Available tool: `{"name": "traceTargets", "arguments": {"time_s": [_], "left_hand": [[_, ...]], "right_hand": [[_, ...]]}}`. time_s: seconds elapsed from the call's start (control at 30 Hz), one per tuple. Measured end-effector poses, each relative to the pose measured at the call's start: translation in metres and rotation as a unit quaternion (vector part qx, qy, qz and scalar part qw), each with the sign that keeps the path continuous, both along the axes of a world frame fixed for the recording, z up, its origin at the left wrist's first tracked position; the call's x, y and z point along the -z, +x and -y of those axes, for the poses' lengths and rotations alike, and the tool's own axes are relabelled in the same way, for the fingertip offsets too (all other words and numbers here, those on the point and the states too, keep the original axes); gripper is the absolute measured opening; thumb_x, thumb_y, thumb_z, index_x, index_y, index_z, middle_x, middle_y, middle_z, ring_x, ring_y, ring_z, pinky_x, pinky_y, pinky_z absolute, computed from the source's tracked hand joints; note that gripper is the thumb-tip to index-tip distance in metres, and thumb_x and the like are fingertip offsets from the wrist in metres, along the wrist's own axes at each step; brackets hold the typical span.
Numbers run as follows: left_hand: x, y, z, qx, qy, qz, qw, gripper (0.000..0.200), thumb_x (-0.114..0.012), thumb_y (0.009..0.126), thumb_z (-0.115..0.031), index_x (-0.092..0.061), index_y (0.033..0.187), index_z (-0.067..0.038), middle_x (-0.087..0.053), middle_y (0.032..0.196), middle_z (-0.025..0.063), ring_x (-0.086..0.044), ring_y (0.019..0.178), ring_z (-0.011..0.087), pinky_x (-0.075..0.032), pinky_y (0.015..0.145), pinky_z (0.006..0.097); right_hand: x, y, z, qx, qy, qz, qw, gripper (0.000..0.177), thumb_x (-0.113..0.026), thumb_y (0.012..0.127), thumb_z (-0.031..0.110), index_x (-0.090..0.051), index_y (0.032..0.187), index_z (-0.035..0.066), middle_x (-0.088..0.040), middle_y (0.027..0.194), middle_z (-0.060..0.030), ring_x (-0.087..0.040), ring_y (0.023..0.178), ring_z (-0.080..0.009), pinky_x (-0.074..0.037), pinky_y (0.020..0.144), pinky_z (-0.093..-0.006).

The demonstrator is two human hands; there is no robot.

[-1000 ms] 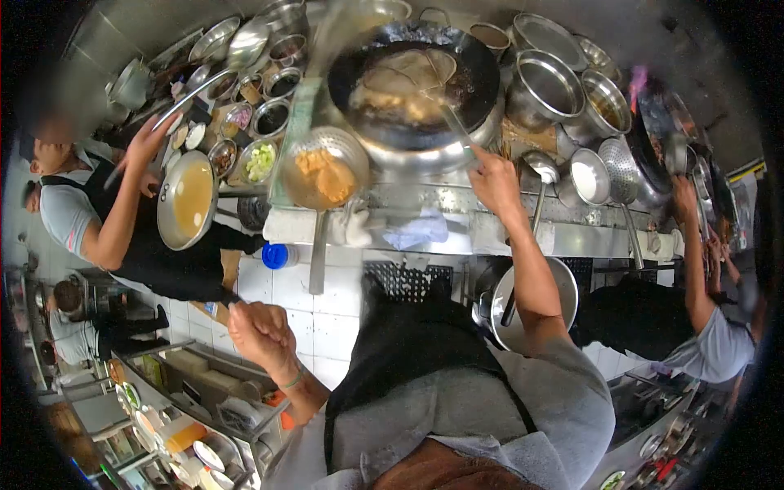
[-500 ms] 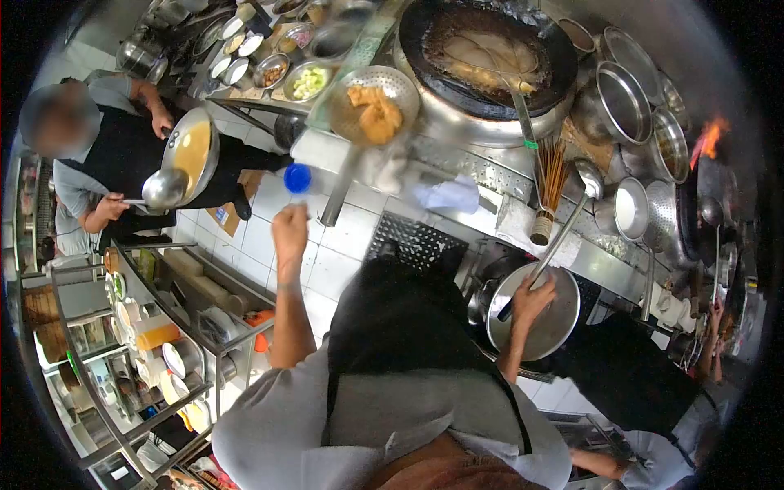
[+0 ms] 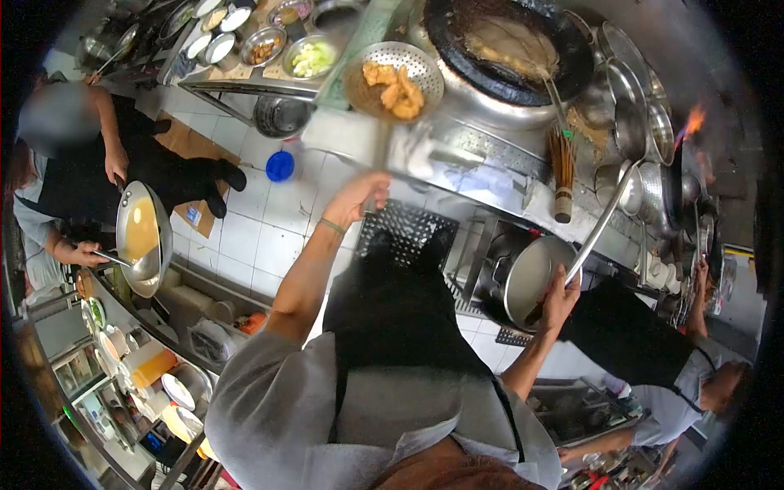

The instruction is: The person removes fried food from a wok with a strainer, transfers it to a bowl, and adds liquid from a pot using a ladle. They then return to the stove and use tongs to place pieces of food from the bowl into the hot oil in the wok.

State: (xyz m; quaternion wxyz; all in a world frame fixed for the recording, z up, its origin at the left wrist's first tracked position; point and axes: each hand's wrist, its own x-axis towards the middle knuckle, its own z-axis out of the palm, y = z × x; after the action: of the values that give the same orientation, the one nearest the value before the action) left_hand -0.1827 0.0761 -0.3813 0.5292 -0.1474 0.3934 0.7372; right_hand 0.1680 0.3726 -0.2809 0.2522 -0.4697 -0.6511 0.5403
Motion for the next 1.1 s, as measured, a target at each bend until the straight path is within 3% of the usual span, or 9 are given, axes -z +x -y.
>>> {"name": "traceTargets", "arguments": {"time_s": [0.1, 0.13, 0.33, 0.43, 0.5, 0.6, 0.7, 0.8, 1.1], "left_hand": [[-0.011, 0.003, 0.002, -0.026, 0.014, -0.023, 0.999, 0.013, -0.062, 0.084, -0.005, -0.049, 0.085, -0.008, -0.047, 0.066, 0.0002, -0.046, 0.047, 0.0101, -0.039, 0.038, 0.0273], [-0.013, 0.006, 0.007, -0.023, -0.002, -0.057, 0.998, 0.014, -0.062, 0.084, -0.005, -0.048, 0.085, -0.007, -0.047, 0.066, 0.0006, -0.046, 0.046, 0.0105, -0.040, 0.038, 0.0279], [-0.050, 0.011, 0.037, -0.032, -0.060, -0.161, 0.985, 0.020, -0.063, 0.082, -0.003, -0.046, 0.093, -0.006, -0.048, 0.067, 0.0028, -0.048, 0.044, 0.0130, -0.043, 0.036, 0.0309], [-0.081, 0.010, 0.037, -0.041, -0.080, -0.245, 0.965, 0.022, -0.062, 0.083, -0.002, -0.045, 0.096, -0.006, -0.048, 0.067, 0.0036, -0.049, 0.043, 0.0137, -0.044, 0.036, 0.0314], [-0.080, 0.008, 0.033, -0.014, -0.067, -0.235, 0.970, 0.022, -0.062, 0.083, -0.002, -0.045, 0.096, -0.007, -0.048, 0.067, 0.0038, -0.049, 0.043, 0.0137, -0.045, 0.035, 0.0316], [-0.070, 0.008, 0.037, -0.007, -0.021, -0.160, 0.987, 0.019, -0.062, 0.084, -0.003, -0.046, 0.092, -0.007, -0.049, 0.067, 0.0031, -0.049, 0.044, 0.0124, -0.044, 0.036, 0.0309], [-0.060, 0.021, 0.045, -0.023, 0.027, -0.068, 0.997, 0.016, -0.063, 0.084, -0.004, -0.047, 0.086, -0.006, -0.049, 0.068, 0.0025, -0.049, 0.047, 0.0115, -0.044, 0.037, 0.0296], [-0.055, 0.029, 0.049, -0.051, -0.002, -0.058, 0.997, 0.016, -0.063, 0.085, -0.004, -0.047, 0.088, -0.006, -0.050, 0.069, 0.0026, -0.049, 0.047, 0.0117, -0.044, 0.037, 0.0295], [-0.063, 0.026, 0.053, -0.015, 0.038, -0.071, 0.997, 0.017, -0.064, 0.083, -0.003, -0.048, 0.088, -0.006, -0.049, 0.065, 0.0024, -0.049, 0.046, 0.0121, -0.044, 0.038, 0.0300]], "right_hand": [[-0.035, -0.023, 0.065, -0.101, -0.063, -0.075, 0.990, 0.020, -0.058, 0.099, 0.014, -0.057, 0.115, 0.001, -0.053, 0.063, -0.0002, -0.048, 0.044, -0.0071, -0.038, 0.037, -0.0225], [-0.055, -0.045, 0.090, -0.126, -0.068, -0.078, 0.987, 0.029, -0.059, 0.098, 0.011, -0.055, 0.125, 0.000, -0.054, 0.063, 0.0001, -0.048, 0.044, -0.0056, -0.039, 0.036, -0.0217], [-0.083, -0.130, 0.154, -0.247, -0.119, -0.016, 0.962, 0.049, -0.059, 0.098, 0.010, -0.043, 0.144, 0.000, -0.056, 0.073, 0.0024, -0.046, 0.051, -0.0020, -0.037, 0.043, -0.0199], [-0.055, -0.182, 0.171, -0.285, 0.175, -0.032, 0.942, 0.048, -0.057, 0.099, 0.012, -0.044, 0.144, 0.001, -0.059, 0.075, -0.0003, -0.049, 0.051, -0.0039, -0.040, 0.043, -0.0211], [-0.082, -0.189, 0.197, -0.265, -0.108, 0.034, 0.957, 0.042, -0.055, 0.100, 0.013, -0.048, 0.139, -0.001, -0.060, 0.077, -0.0058, -0.049, 0.045, -0.0062, -0.040, 0.036, -0.0248], [-0.076, -0.191, 0.205, -0.265, -0.343, -0.050, 0.900, 0.028, -0.057, 0.100, 0.018, -0.054, 0.122, 0.002, -0.051, 0.072, 0.0000, -0.045, 0.041, -0.0076, -0.036, 0.031, -0.0248], [-0.074, -0.193, 0.185, -0.212, -0.514, -0.076, 0.828, 0.028, -0.059, 0.099, 0.020, -0.055, 0.120, 0.002, -0.050, 0.073, 0.0003, -0.044, 0.044, -0.0072, -0.037, 0.032, -0.0236], [-0.078, -0.192, 0.179, -0.215, -0.536, -0.067, 0.814, 0.030, -0.059, 0.099, 0.021, -0.054, 0.121, 0.001, -0.051, 0.074, -0.0007, -0.044, 0.046, -0.0066, -0.038, 0.033, -0.0234], [-0.082, -0.185, 0.174, -0.236, -0.462, -0.058, 0.853, 0.034, -0.059, 0.099, 0.019, -0.052, 0.126, 0.000, -0.050, 0.074, -0.0003, -0.042, 0.044, -0.0059, -0.036, 0.031, -0.0246]]}}
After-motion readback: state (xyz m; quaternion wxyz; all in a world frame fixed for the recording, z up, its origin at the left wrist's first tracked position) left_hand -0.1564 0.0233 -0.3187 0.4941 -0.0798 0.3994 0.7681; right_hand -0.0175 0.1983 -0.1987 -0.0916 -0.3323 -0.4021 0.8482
